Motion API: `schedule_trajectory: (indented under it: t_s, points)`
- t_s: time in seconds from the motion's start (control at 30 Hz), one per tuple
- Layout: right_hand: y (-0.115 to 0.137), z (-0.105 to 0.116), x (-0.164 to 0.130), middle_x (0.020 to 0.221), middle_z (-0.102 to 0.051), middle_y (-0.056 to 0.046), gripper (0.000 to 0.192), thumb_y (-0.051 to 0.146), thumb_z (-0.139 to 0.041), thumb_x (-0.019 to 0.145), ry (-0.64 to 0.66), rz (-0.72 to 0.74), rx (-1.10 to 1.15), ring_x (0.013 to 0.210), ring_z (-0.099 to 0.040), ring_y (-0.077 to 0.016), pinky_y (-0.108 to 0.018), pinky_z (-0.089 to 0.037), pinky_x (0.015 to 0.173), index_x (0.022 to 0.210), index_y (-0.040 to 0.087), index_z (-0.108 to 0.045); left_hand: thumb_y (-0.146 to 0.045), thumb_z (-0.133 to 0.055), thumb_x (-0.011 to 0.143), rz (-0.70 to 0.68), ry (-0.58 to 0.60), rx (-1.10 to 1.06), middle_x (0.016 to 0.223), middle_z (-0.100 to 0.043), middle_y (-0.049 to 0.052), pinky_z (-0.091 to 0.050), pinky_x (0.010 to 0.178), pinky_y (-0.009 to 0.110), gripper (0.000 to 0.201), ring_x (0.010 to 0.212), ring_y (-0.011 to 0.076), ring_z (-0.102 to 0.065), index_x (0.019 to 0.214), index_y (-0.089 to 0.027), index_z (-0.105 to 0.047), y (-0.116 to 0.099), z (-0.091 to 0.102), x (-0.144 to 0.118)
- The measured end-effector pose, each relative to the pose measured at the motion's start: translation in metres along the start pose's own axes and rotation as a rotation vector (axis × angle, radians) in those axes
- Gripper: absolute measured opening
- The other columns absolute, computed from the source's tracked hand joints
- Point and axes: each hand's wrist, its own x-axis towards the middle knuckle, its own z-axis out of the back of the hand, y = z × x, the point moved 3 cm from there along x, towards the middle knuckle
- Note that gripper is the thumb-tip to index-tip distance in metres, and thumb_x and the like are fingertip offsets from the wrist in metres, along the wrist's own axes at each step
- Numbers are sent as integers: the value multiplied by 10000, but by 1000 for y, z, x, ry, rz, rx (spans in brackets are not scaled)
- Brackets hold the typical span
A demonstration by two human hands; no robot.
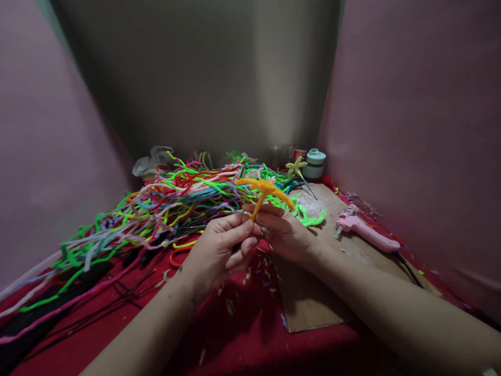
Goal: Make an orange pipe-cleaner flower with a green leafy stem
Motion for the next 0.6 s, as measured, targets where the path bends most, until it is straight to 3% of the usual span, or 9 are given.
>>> schedule_trajectory:
  t_s: [0.13,0.23,0.33,0.43,0.6]
  points:
    - [-2,1,0,662,-624,21,159,285,-697,702,38,9,12,618,-531,-113,-254,-432,611,855,247,-719,-315,-634,776,54,114,-73,445,-438,-77,-189,283,124,180,279,-15,-155,749,-138,-612,5,5,5]
    - [-2,1,0,622,-606,26,131,262,-682,716,25,58,-2,579,-504,-105,-251,-418,599,841,237,-717,-331,-632,774,32,104,-35,434,-428,-78,-189,296,125,200,283,-11,-174,746,-135,-608,4,5,7]
    - [-2,2,1,576,-567,33,127,267,-709,676,-54,79,2,549,-475,-103,-249,-402,574,792,217,-716,-360,-614,778,-42,11,86,466,-459,-67,-213,325,141,231,298,3,-255,717,-139,-580,1,3,8]
    - [-4,4,3,613,-591,26,132,258,-735,636,-130,89,26,532,-466,-96,-246,-394,553,755,203,-713,-402,-577,800,-166,-122,367,499,-485,-57,-260,355,170,292,335,37,-372,658,-152,-522,1,2,9]
    - [-9,8,3,650,-613,16,150,247,-741,626,-211,99,29,524,-457,-91,-230,-387,513,768,206,-712,-351,-583,800,-413,-314,836,737,-631,-12,-404,514,210,203,558,110,-561,927,-193,-569,6,4,9]
